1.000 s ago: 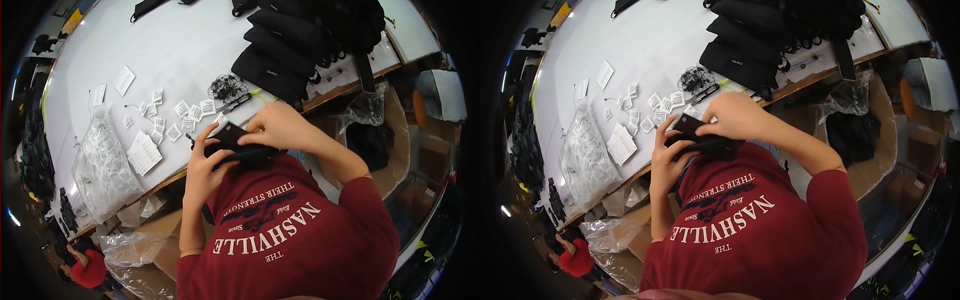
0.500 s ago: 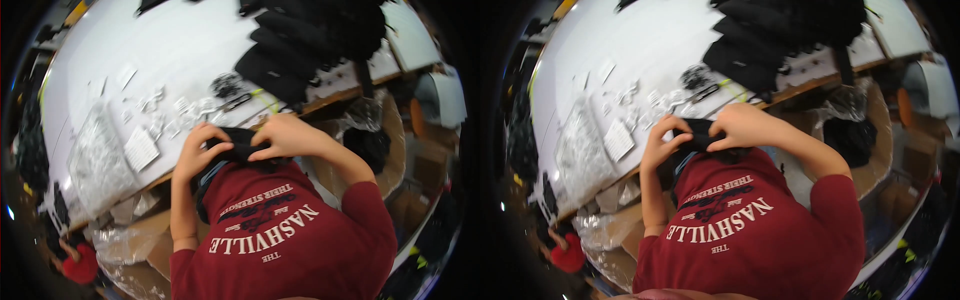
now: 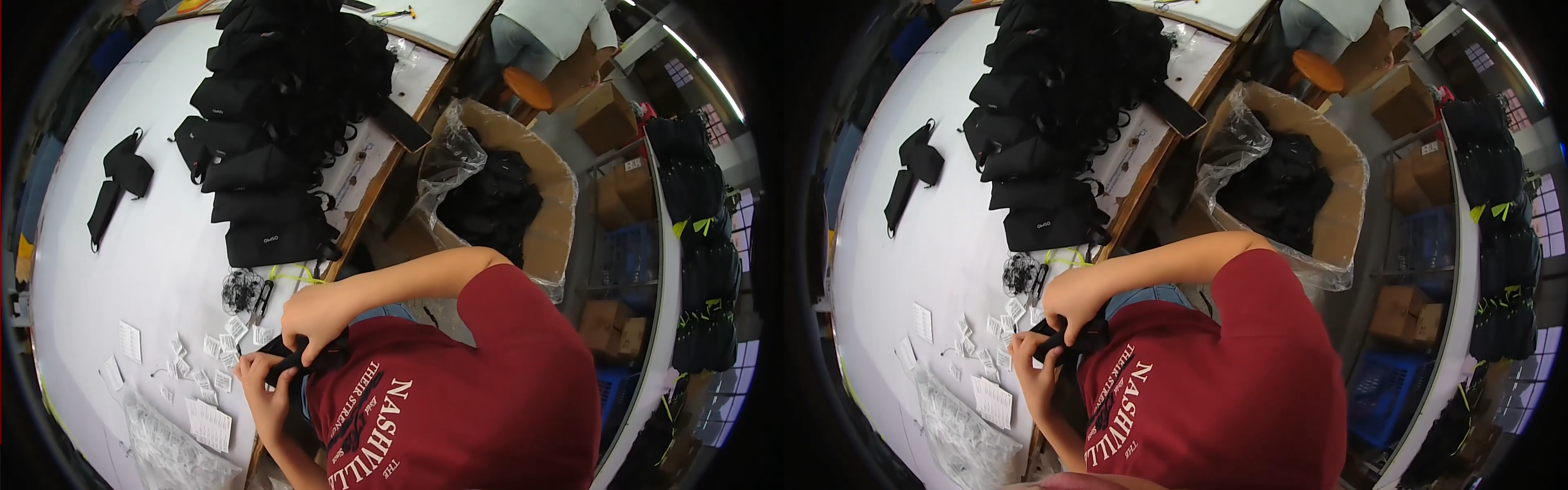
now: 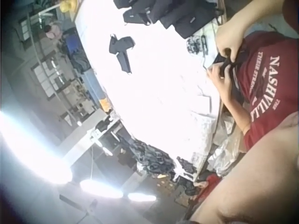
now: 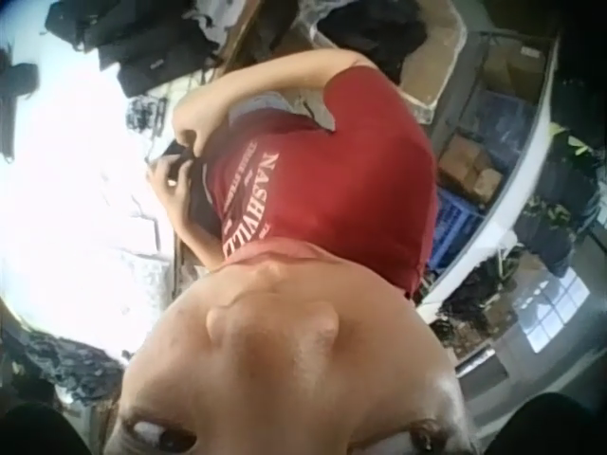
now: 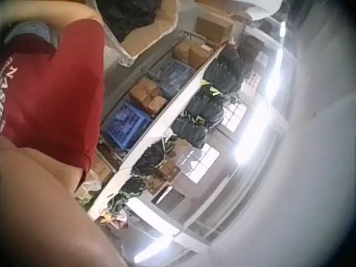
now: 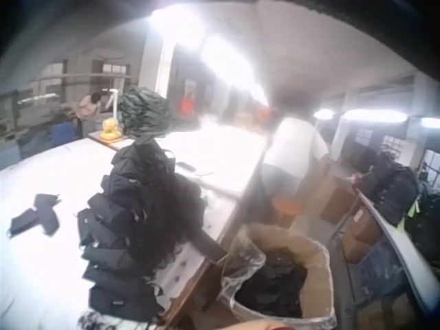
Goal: Checking and assembling small black zippered bags, including attaching labels and tags.
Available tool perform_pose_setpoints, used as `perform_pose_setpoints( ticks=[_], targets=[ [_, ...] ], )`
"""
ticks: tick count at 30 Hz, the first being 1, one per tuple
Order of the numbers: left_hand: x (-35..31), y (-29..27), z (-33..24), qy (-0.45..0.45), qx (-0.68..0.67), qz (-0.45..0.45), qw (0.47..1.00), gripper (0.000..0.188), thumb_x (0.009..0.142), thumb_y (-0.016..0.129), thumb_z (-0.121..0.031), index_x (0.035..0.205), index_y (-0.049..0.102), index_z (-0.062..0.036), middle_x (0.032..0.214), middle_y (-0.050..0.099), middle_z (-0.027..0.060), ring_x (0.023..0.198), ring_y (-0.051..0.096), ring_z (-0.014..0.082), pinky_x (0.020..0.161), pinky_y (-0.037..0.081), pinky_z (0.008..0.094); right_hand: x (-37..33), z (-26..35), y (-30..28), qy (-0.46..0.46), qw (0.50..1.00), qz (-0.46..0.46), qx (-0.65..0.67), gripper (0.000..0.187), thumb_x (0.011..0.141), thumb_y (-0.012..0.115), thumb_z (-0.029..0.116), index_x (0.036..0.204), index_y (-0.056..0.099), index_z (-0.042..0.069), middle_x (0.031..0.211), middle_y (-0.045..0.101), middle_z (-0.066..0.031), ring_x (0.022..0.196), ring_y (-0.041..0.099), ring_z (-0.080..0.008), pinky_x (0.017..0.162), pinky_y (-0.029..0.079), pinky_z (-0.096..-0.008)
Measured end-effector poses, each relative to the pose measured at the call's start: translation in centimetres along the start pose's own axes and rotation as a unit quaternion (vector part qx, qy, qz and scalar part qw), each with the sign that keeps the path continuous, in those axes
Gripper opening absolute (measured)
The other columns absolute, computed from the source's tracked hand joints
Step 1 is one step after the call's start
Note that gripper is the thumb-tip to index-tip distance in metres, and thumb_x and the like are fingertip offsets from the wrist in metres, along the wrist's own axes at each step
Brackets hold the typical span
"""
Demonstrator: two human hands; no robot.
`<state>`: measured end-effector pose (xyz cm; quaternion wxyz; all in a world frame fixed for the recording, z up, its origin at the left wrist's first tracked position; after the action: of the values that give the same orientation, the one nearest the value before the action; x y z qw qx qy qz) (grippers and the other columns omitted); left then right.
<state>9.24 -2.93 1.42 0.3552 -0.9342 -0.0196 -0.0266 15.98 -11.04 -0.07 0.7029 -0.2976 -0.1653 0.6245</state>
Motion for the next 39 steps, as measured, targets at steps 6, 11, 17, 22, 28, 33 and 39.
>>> perform_pose_setpoints(
  ticks=[6, 11, 17, 22, 28, 33, 39],
  targets=[
    [-0.8, 0.3, 1.2, -0.075, -0.043, 0.082, 0.993, 0.023, 0.066, 0.074, -0.011, 0.083, 0.06, -0.0028, 0.08, 0.053, 0.0074, 0.086, 0.044, 0.0245, 0.081, 0.033, 0.0327, 0.4, 0.7, 0.6, -0.029, 0.999, 0.017, 0.002, 0.026, 0.069, 0.069, 0.033, 0.082, 0.073, 0.012, 0.069, 0.066, -0.0094, 0.066, 0.063, -0.0273, 0.06, 0.048, -0.0383],
    [-0.8, 0.6, 0.7, -0.05, -0.027, 0.062, 0.996, 0.024, 0.069, 0.073, -0.008, 0.085, 0.057, -0.0013, 0.082, 0.053, 0.0077, 0.084, 0.046, 0.025, 0.08, 0.036, 0.0331, 0.2, 0.7, 0.2, -0.029, 1.0, 0.01, 0.004, 0.025, 0.069, 0.069, 0.033, 0.081, 0.073, 0.012, 0.068, 0.066, -0.0092, 0.065, 0.063, -0.0272, 0.059, 0.047, -0.0385],
    [-0.7, 0.6, 1.1, -0.066, -0.042, 0.015, 0.997, 0.026, 0.069, 0.073, -0.007, 0.086, 0.054, 0.0, 0.08, 0.054, 0.0088, 0.082, 0.046, 0.0249, 0.078, 0.037, 0.032, 0.0, 0.4, 0.0, -0.021, 1.0, -0.002, 0.002, 0.025, 0.069, 0.069, 0.033, 0.081, 0.073, 0.012, 0.068, 0.066, -0.0091, 0.065, 0.063, -0.0272, 0.059, 0.047, -0.0385],
    [-1.3, -0.1, 1.5, -0.062, -0.019, -0.024, 0.998, 0.024, 0.068, 0.072, -0.005, 0.084, 0.054, 0.0002, 0.078, 0.054, 0.009, 0.078, 0.047, 0.0252, 0.074, 0.037, 0.0313, 0.5, 0.4, 0.1, -0.023, 1.0, -0.006, -0.005, 0.025, 0.069, 0.069, 0.033, 0.081, 0.073, 0.012, 0.068, 0.066, -0.0091, 0.066, 0.063, -0.0277, 0.059, 0.047, -0.039],
    [-1.3, -0.4, 0.9, -0.043, -0.018, -0.001, 0.999, 0.021, 0.066, 0.075, -0.009, 0.079, 0.058, -0.0023, 0.078, 0.058, 0.0092, 0.081, 0.05, 0.0283, 0.076, 0.037, 0.0359, 0.6, 0.8, 0.9, -0.048, 0.999, 0.001, 0.018, 0.026, 0.067, 0.068, 0.037, 0.078, 0.071, 0.013, 0.062, 0.063, -0.0095, 0.061, 0.062, -0.029, 0.056, 0.047, -0.0398],
    [-1.3, -0.1, 1.3, -0.021, -0.025, -0.017, 0.999, 0.022, 0.069, 0.074, -0.013, 0.083, 0.059, -0.0054, 0.081, 0.057, 0.0073, 0.081, 0.051, 0.0271, 0.078, 0.038, 0.0352, -0.3, 1.3, 0.0, 0.005, 0.998, 0.058, 0.024, 0.022, 0.08, 0.065, 0.03, 0.077, 0.067, 0.009, 0.054, 0.06, -0.0047, 0.049, 0.06, -0.0193, 0.048, 0.045, -0.0297],
    [-1.2, -1.2, 3.2, -0.001, -0.166, -0.064, 0.984, 0.016, 0.076, 0.068, -0.009, 0.088, 0.059, -0.0042, 0.092, 0.059, 0.0066, 0.091, 0.053, 0.0227, 0.084, 0.039, 0.0305, -0.2, 1.3, -0.2, 0.015, 0.997, 0.06, 0.041, 0.019, 0.077, 0.068, 0.029, 0.08, 0.069, 0.009, 0.048, 0.054, -0.005, 0.044, 0.054, -0.0171, 0.045, 0.039, -0.0284]
  ],
)
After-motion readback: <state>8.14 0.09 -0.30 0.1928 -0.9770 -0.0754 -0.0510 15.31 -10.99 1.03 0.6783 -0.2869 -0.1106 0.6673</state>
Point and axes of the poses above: each hand's wrist, its own x-axis towards the middle knuckle, its own y-axis out of the palm, z = x × y, the point moved 9 cm from there along x, towards the middle knuckle
